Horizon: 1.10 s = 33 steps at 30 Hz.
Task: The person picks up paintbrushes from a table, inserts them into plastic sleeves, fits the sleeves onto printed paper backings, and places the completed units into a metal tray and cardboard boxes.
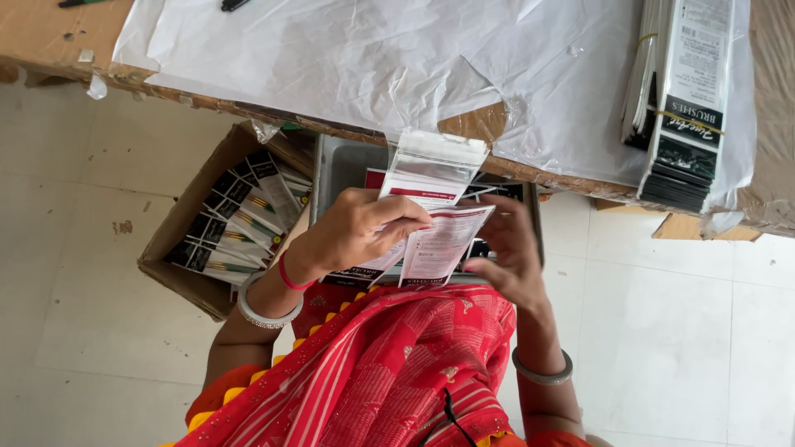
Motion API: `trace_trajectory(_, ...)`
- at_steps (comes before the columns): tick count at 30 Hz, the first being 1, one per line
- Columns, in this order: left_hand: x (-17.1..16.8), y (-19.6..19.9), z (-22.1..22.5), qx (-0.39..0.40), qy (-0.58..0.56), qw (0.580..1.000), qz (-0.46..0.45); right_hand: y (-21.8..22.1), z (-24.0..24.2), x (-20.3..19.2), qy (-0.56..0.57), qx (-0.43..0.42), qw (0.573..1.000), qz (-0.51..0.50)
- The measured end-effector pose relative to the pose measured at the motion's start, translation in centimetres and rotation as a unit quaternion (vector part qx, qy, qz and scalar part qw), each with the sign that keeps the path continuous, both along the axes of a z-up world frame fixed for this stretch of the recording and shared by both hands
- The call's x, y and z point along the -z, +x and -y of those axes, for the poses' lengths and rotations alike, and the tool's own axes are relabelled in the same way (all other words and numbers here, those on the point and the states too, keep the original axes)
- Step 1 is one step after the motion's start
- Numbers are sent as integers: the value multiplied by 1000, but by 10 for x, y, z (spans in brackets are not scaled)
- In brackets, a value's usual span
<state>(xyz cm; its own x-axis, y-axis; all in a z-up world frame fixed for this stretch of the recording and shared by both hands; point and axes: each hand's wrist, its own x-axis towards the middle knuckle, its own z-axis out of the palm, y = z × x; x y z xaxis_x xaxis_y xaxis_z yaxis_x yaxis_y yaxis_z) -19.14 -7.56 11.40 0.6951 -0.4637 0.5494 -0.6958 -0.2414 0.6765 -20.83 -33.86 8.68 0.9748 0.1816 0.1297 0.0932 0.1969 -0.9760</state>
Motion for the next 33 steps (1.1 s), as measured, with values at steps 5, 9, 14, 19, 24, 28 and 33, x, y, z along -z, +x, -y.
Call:
trace_trajectory(5,-11,3,-28,-54,-24,993,99,-27,23,44,-201,3,977,72)
trace_trajectory(9,-41,-14,-55,-161,-54,978,118,-24,-7,-17,-298,73,942,139)
trace_trajectory(14,-23,-13,-30,-78,-154,982,78,-9,-29,-47,-352,-93,882,298)
trace_trajectory(19,-1,-19,27,-71,-196,978,-11,-22,-30,19,-247,-78,955,146)
trace_trajectory(24,22,-2,31,-83,-256,961,-57,3,-33,-2,-245,-88,962,83)
trace_trajectory(28,26,-9,40,-25,-274,952,-132,21,-24,10,-101,-4,989,104)
trace_trajectory(33,1,-5,21,16,-177,977,-115,35,-36,-1,-179,122,963,162)
